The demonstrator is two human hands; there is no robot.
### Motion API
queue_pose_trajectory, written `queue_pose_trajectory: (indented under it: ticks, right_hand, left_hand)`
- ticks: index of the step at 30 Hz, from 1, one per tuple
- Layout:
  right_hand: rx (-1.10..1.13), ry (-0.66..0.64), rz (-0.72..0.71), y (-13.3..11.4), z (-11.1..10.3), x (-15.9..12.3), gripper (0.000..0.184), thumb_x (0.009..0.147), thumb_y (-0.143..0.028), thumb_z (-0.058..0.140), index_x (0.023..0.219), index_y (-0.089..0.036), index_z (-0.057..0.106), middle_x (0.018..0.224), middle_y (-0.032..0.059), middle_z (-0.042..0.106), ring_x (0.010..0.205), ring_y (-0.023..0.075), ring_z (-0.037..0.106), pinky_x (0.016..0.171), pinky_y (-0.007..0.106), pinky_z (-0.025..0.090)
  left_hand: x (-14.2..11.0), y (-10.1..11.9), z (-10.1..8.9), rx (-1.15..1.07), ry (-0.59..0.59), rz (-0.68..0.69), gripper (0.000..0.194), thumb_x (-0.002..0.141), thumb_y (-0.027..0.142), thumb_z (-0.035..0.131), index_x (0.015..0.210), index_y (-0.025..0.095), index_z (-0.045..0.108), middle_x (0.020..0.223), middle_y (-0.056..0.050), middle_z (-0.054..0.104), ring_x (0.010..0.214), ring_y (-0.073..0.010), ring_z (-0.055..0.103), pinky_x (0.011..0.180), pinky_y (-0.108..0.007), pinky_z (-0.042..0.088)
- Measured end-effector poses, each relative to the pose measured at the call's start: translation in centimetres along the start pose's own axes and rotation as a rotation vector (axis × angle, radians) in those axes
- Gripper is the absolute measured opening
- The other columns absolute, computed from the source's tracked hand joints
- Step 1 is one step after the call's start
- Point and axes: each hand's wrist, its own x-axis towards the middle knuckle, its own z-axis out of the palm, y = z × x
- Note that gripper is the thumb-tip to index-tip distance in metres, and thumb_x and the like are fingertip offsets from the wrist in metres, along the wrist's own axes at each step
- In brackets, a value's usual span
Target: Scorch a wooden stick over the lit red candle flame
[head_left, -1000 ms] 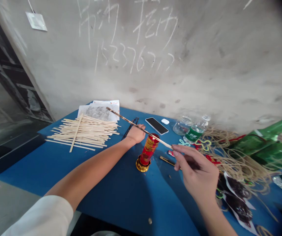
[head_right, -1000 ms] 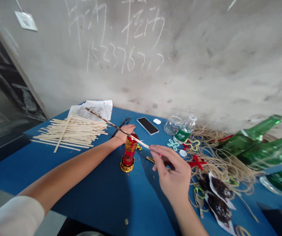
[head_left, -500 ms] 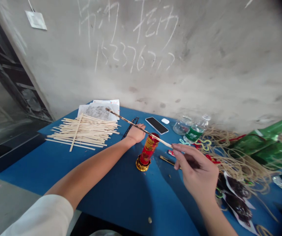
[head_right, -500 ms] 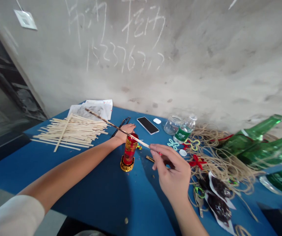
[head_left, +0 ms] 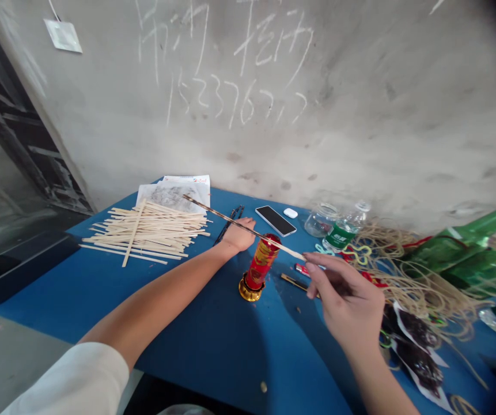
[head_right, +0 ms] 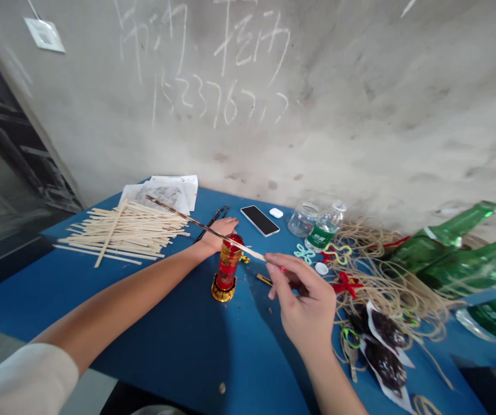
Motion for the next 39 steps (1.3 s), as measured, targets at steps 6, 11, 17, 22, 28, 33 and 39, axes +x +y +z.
queue_pose_trajectory:
  ticks: [6, 11, 17, 22, 28, 33, 39]
  right_hand:
    - [-0.003, 0.017, 0.043, 0.5, -0.4, 0.0, 0.013, 0.098, -0.028, 0.085, 0.111, -0.027, 0.090, 0.095, 0.0048, 0.086, 0.049, 0.0097, 0.064, 0.045, 0.025, 0.056]
    - [0.004, 0.036, 0.071, 0.4, -0.7, 0.2, 0.015, 0.097, -0.033, 0.087, 0.108, -0.025, 0.090, 0.089, 0.0056, 0.086, 0.046, 0.0104, 0.063, 0.042, 0.025, 0.054]
    - [-0.013, 0.027, 0.092, 0.5, -1.1, 0.3, 0.018, 0.097, -0.037, 0.086, 0.110, -0.024, 0.090, 0.075, 0.0033, 0.081, 0.046, 0.0125, 0.064, 0.043, 0.025, 0.055]
    - [-0.010, 0.026, 0.090, 0.5, -1.1, 0.3, 0.016, 0.097, -0.035, 0.087, 0.110, -0.026, 0.090, 0.074, 0.0026, 0.080, 0.047, 0.0123, 0.065, 0.045, 0.024, 0.054]
    - [-0.006, 0.023, 0.111, 0.6, -1.1, 0.4, 0.018, 0.097, -0.037, 0.087, 0.110, -0.025, 0.090, 0.073, 0.0031, 0.080, 0.046, 0.0128, 0.064, 0.042, 0.024, 0.052]
    - [-0.018, 0.021, 0.120, 0.6, -1.3, 0.2, 0.019, 0.097, -0.038, 0.086, 0.111, -0.025, 0.090, 0.071, 0.0028, 0.079, 0.047, 0.0135, 0.064, 0.043, 0.025, 0.052]
    - [-0.023, 0.017, 0.132, 0.6, -1.5, 0.1, 0.019, 0.097, -0.039, 0.087, 0.111, -0.026, 0.090, 0.070, 0.0021, 0.078, 0.048, 0.0135, 0.064, 0.045, 0.025, 0.052]
  left_hand:
    - [0.0, -0.3, 0.3, -0.015, 0.001, 0.001, 0.040, 0.104, 0.020, 0.067, 0.142, 0.011, 0.077, 0.154, -0.021, 0.074, 0.148, -0.0306, 0.069, 0.129, -0.045, 0.053]
    - [0.1, -0.4, 0.6, -0.032, -0.012, -0.007, 0.039, 0.108, 0.037, 0.076, 0.141, 0.016, 0.073, 0.152, -0.015, 0.072, 0.142, -0.0328, 0.069, 0.121, -0.061, 0.056]
    - [0.1, -0.4, 0.7, -0.038, -0.009, -0.005, 0.039, 0.108, 0.036, 0.076, 0.141, 0.017, 0.072, 0.153, -0.015, 0.070, 0.141, -0.0328, 0.069, 0.119, -0.060, 0.058]
    - [0.0, -0.5, 0.6, -0.033, -0.005, 0.008, 0.038, 0.108, 0.034, 0.075, 0.141, 0.016, 0.073, 0.151, -0.016, 0.072, 0.141, -0.0327, 0.069, 0.120, -0.059, 0.058]
    - [0.0, -0.5, 0.4, -0.036, -0.013, 0.011, 0.036, 0.107, 0.032, 0.076, 0.139, 0.015, 0.075, 0.151, -0.018, 0.072, 0.143, -0.0328, 0.068, 0.123, -0.057, 0.056]
    - [0.0, -0.5, 0.4, -0.042, -0.022, 0.005, 0.038, 0.108, 0.036, 0.076, 0.141, 0.017, 0.073, 0.154, -0.015, 0.071, 0.144, -0.0330, 0.067, 0.121, -0.061, 0.056]
    - [0.0, -0.4, 0.4, -0.043, -0.032, -0.001, 0.043, 0.105, 0.025, 0.072, 0.145, 0.009, 0.073, 0.157, -0.023, 0.070, 0.151, -0.0336, 0.065, 0.131, -0.050, 0.050]
